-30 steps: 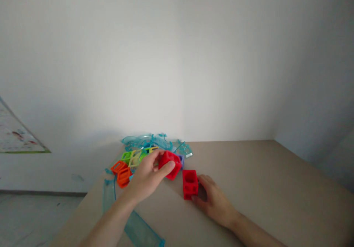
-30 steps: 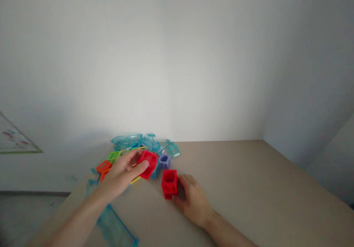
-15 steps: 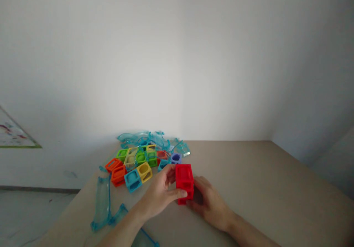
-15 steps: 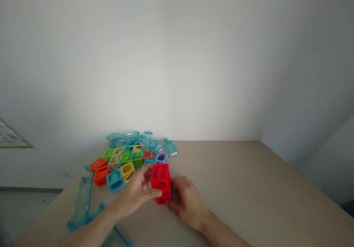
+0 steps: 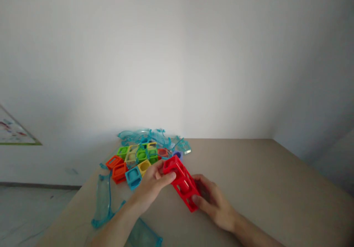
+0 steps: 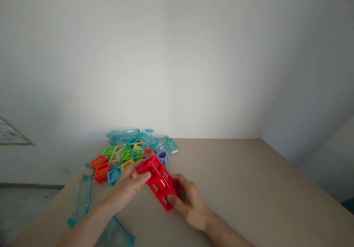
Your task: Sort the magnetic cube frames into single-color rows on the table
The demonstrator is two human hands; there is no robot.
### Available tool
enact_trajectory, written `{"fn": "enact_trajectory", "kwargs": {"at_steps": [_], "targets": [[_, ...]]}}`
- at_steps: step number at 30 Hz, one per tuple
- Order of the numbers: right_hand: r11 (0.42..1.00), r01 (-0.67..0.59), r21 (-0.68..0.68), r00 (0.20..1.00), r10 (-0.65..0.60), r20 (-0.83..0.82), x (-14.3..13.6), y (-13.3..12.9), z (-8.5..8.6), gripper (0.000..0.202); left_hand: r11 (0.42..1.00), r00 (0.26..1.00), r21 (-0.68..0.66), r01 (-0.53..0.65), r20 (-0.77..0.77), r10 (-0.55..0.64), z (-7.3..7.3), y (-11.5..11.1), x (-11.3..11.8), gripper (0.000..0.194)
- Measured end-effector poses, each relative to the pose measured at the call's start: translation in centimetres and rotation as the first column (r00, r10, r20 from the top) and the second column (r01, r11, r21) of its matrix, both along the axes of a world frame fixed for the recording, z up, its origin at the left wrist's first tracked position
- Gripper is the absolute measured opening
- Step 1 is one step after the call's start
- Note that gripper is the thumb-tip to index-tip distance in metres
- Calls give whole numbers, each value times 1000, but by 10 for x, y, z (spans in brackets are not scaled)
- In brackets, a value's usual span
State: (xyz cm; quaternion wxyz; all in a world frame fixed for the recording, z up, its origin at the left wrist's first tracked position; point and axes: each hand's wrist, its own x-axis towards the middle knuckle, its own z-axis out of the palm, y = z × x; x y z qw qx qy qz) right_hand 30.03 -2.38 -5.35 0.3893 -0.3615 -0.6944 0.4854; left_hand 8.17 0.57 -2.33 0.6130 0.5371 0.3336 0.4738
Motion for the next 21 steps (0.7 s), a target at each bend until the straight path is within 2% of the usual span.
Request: {"fn": "enact_trajectory", "kwargs": {"at_steps": [3,5,10,13,15,19,21], "targets": [[990,-36,-134,983,11,-183,-1,2,0,42,991,993,-100,88,93,-79,-3,0,0,37],[983,-41,-178,970,-4,-245,-1,3,0,41,990,991,-106,96,109,-84,-3,0,1,40],[974,-9,-228,961,-55,-271,2,2,-3,39,989,989,-1,-148,2,148,1,5,-9,44],[975,1,-222,959,-64,-276,2,0,-6,40,977,970,75,-199,-126,207,3,10,-19,45],[978,8,-208,960,-66,-272,2,0,-7,38,985,970,103,-138,-185,155,2,10,-21,46],[982,12,-189,967,-60,-246,1,1,-7,37,994,984,66,90,-159,-79,-2,3,-15,43],[985,25,-173,971,-65,-231,1,1,-6,36,985,978,66,161,-144,-150,-2,0,-12,43]]}}
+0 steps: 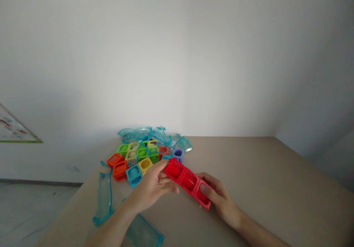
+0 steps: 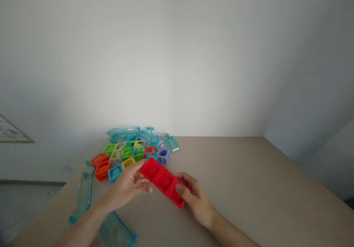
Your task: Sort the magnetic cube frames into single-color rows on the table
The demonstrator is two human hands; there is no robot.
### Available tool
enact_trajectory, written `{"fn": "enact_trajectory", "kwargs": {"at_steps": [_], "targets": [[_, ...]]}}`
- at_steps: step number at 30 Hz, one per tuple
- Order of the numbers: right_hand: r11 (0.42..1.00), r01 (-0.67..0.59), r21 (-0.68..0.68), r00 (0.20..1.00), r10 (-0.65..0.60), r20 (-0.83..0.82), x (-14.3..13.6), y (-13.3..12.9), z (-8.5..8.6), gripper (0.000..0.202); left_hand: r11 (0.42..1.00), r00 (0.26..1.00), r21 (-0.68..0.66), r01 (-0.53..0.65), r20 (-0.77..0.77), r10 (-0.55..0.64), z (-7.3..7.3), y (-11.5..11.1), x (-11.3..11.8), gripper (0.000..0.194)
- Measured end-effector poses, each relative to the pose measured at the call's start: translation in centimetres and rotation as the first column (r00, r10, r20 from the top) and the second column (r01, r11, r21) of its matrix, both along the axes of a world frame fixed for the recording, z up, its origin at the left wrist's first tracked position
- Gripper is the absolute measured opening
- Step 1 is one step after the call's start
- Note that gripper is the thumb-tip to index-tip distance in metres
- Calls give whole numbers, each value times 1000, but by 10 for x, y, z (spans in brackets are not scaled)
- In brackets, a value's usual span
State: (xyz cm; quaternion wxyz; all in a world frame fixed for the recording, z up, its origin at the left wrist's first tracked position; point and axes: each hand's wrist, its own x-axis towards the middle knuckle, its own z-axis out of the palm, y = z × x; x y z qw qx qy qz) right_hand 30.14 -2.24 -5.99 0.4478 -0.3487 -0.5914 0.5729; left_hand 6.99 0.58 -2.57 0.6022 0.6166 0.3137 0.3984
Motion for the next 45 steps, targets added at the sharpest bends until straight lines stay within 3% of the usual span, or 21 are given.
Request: {"fn": "enact_trajectory", "kwargs": {"at_steps": [4,8,12,15,20,25,28,30,36,45], "targets": [[999,-5,35,999,4,32,-1,-1,2,34,999,1000,49,15,-4,-15,2,-1,0,29],[989,9,147,987,-32,159,0,-5,3,33,993,983,121,-12,-180,33,8,0,-6,19],[898,48,438,921,-209,329,6,-7,3,35,982,960,188,20,-278,33,14,0,-10,16],[843,-45,536,852,-248,461,12,-5,8,38,960,926,280,31,-370,78,18,1,-12,13],[810,-167,562,752,-264,604,20,2,13,38,904,813,427,10,-531,241,15,4,-15,13],[804,-233,547,680,-268,683,25,8,10,42,870,682,492,43,-651,334,10,2,-15,30],[804,-261,534,664,-253,704,26,9,12,43,864,640,502,32,-675,368,11,1,-16,41],[805,-282,523,662,-231,713,25,9,13,44,859,656,509,60,-668,350,12,1,-17,41],[812,-276,515,695,-201,691,22,6,14,50,794,731,511,329,-670,128,4,2,-18,32],[815,-274,511,722,-177,669,25,5,10,29,805,728,488,336,-677,106,0,2,-15,24]]}}
